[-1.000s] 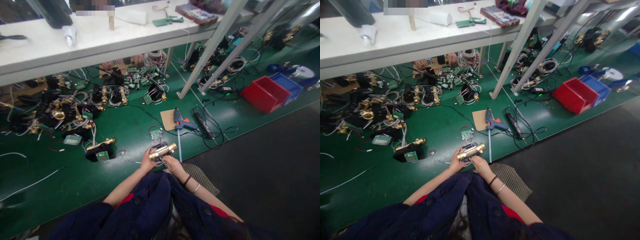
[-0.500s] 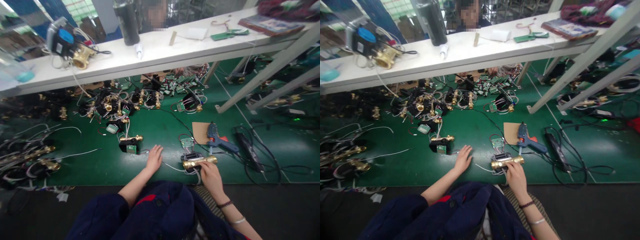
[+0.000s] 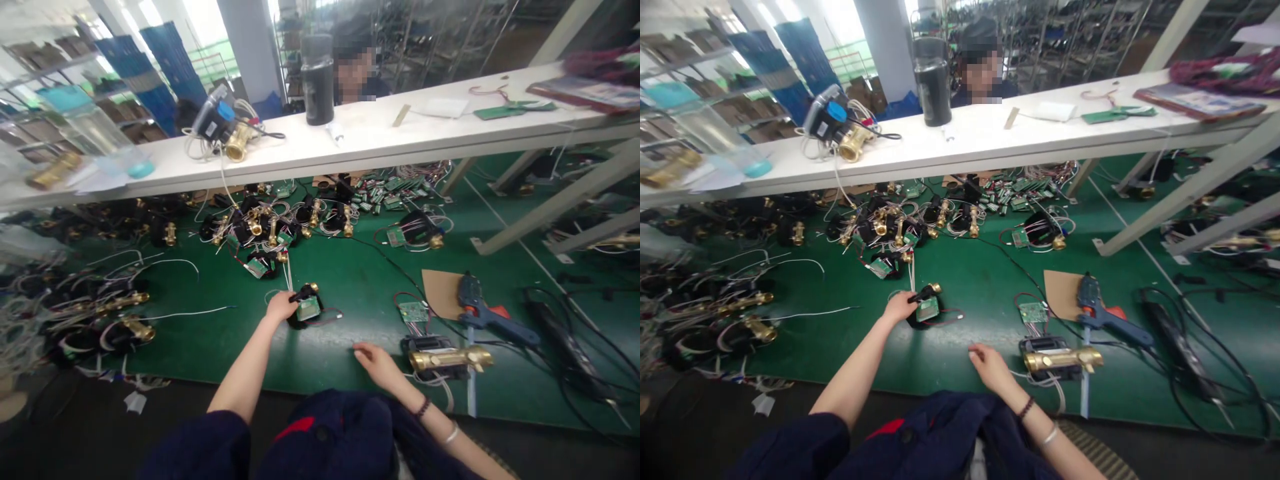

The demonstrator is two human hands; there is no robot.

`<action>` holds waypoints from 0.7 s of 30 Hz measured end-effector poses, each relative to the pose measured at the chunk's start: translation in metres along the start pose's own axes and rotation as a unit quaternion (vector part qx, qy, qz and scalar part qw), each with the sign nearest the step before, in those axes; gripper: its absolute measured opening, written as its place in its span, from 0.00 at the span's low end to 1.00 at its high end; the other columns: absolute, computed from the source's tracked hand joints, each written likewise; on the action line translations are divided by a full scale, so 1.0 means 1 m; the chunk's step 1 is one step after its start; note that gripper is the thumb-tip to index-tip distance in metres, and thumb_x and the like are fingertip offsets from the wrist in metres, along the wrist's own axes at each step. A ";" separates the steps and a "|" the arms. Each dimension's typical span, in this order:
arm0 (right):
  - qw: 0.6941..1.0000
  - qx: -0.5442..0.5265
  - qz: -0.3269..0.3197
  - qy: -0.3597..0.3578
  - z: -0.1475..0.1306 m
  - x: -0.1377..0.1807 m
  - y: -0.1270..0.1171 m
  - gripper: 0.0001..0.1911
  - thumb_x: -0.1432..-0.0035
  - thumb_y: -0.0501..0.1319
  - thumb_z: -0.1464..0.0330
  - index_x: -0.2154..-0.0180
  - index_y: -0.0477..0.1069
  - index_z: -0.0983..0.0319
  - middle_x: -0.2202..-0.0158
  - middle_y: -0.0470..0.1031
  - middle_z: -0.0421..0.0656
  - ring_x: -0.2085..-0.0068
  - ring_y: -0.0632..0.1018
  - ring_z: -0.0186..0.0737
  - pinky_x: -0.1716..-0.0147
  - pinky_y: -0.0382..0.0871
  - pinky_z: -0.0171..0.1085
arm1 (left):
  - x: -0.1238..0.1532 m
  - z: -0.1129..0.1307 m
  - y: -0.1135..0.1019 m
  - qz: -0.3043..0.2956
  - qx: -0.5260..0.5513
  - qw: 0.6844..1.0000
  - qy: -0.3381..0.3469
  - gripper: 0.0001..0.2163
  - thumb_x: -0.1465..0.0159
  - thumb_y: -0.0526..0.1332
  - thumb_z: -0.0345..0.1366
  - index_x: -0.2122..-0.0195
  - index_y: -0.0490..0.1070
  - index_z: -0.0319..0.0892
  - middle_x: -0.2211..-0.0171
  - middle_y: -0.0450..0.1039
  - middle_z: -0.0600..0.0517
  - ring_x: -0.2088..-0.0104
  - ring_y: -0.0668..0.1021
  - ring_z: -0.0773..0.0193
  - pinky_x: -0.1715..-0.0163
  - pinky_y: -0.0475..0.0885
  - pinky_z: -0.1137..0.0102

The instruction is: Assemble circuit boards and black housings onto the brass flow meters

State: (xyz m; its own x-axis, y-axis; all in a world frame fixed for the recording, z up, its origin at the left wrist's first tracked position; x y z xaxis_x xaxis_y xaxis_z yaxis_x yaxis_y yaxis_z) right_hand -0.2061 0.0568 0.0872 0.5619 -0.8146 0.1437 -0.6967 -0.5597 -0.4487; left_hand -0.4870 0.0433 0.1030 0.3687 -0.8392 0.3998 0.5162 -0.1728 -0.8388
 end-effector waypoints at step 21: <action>0.895 -0.356 0.028 0.268 0.036 -0.118 0.100 0.19 0.60 0.67 0.57 0.69 0.65 0.60 0.70 0.75 0.44 0.63 0.80 0.47 0.57 0.76 0.43 | -0.042 0.021 -0.018 0.078 0.176 0.976 0.099 0.12 0.48 0.66 0.41 0.62 0.76 0.47 0.69 0.77 0.56 0.68 0.78 0.65 0.68 0.72 0.74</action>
State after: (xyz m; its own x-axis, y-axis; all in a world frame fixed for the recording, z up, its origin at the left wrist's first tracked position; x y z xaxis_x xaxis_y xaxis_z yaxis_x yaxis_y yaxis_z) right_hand -0.3262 0.1022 -0.0062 0.3558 -0.6939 0.6261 -0.9317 -0.3155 0.1798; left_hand -0.4957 0.0924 0.1094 0.3255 -0.9303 0.1689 0.7128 0.1241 -0.6903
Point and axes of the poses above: each hand's wrist, its own x-axis away from the middle knuckle, its own y-axis out of the palm, z = x × y, the point moved 9 cm from there along -x, towards the middle knuckle
